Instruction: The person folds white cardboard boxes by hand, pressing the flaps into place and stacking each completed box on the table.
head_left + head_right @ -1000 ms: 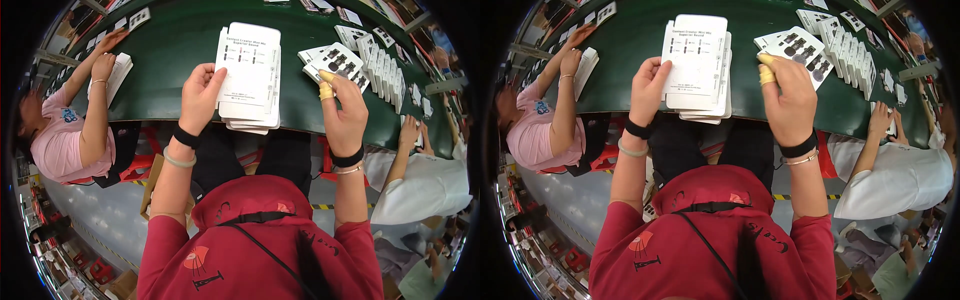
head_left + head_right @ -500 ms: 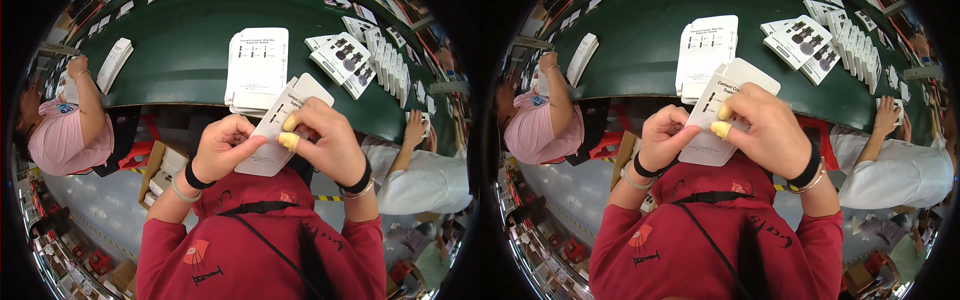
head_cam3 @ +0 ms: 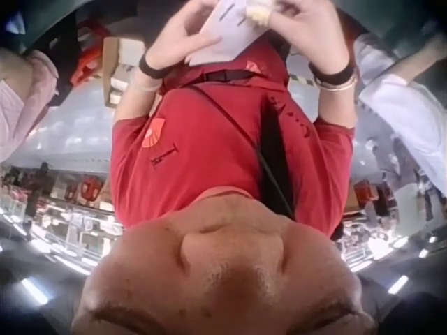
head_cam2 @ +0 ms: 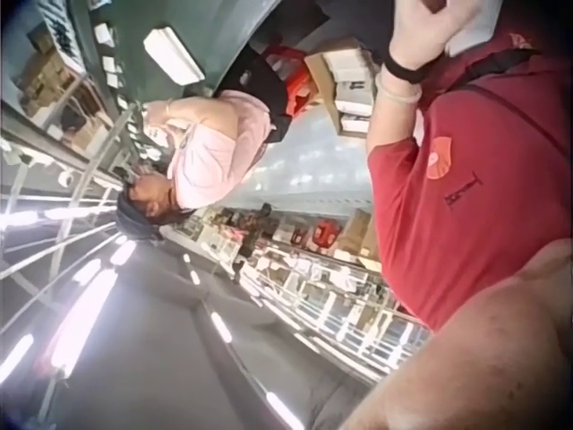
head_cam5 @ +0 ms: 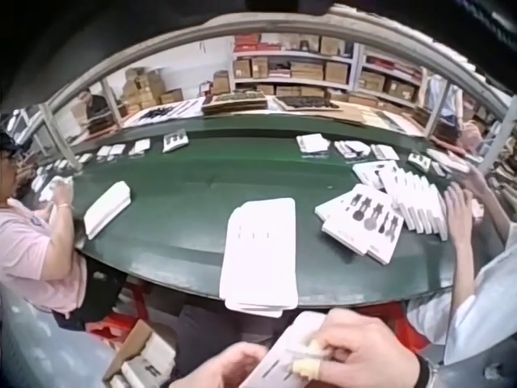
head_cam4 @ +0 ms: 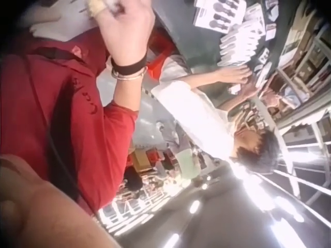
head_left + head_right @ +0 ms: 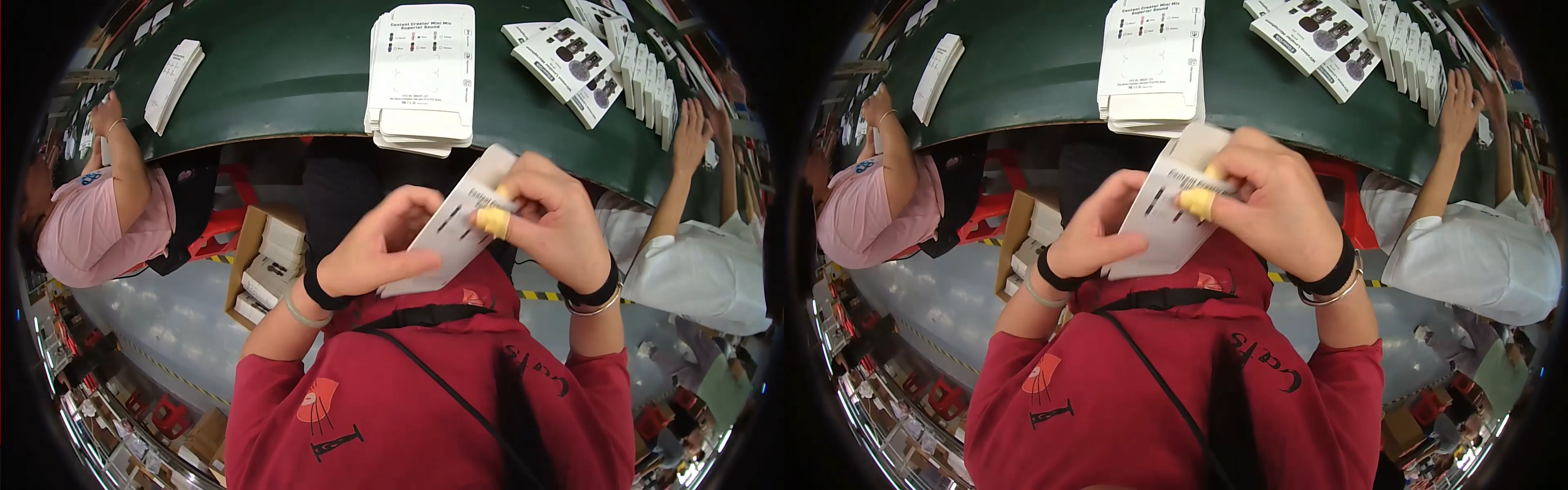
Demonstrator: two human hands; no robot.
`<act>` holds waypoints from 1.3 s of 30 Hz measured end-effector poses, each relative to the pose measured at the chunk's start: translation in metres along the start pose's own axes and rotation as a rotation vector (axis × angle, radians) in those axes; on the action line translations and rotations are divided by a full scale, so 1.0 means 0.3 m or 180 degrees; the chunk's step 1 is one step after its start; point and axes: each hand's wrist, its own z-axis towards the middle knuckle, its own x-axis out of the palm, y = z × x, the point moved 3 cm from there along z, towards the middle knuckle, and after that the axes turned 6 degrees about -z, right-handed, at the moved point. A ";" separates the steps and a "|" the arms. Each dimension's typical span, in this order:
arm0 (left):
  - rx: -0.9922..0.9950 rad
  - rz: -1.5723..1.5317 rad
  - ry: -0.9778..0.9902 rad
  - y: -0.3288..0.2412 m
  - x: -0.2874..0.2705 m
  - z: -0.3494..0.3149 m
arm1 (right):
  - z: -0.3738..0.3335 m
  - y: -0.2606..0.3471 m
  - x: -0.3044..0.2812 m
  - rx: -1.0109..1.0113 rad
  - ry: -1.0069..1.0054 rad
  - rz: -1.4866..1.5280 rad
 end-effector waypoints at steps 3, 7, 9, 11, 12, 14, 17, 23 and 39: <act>-0.0620 -0.0165 0.0823 0.021 0.021 -0.003 | 0.006 0.046 0.017 -0.0380 -0.0016 -0.0136; -0.0921 -0.0853 0.0969 0.035 0.009 -0.013 | -0.026 0.104 -0.014 -0.0616 -0.0104 -0.1041; -0.0920 -0.1156 0.0840 0.042 0.005 -0.014 | -0.043 0.116 -0.028 -0.0628 -0.0147 -0.1465; -0.0828 -0.1427 0.0766 0.051 0.015 -0.022 | -0.052 0.096 -0.024 0.0011 0.0380 -0.1253; -0.0785 -0.1566 0.0732 0.055 0.018 -0.025 | -0.058 0.085 -0.020 0.0337 0.0641 -0.1143; -0.0854 -0.1524 0.0631 0.063 0.009 -0.036 | -0.073 0.048 0.005 0.0372 0.0498 -0.0673; -0.0985 -0.1422 0.0413 0.064 -0.004 -0.060 | -0.099 -0.011 0.052 0.0422 0.0204 0.0275; -0.0866 0.0253 -0.0186 0.014 -0.025 -0.089 | -0.117 0.022 0.065 -0.0027 -0.0127 0.0175; 0.1086 0.0952 -0.0887 -0.006 0.073 -0.063 | -0.119 -0.044 0.075 0.0876 0.0017 0.3511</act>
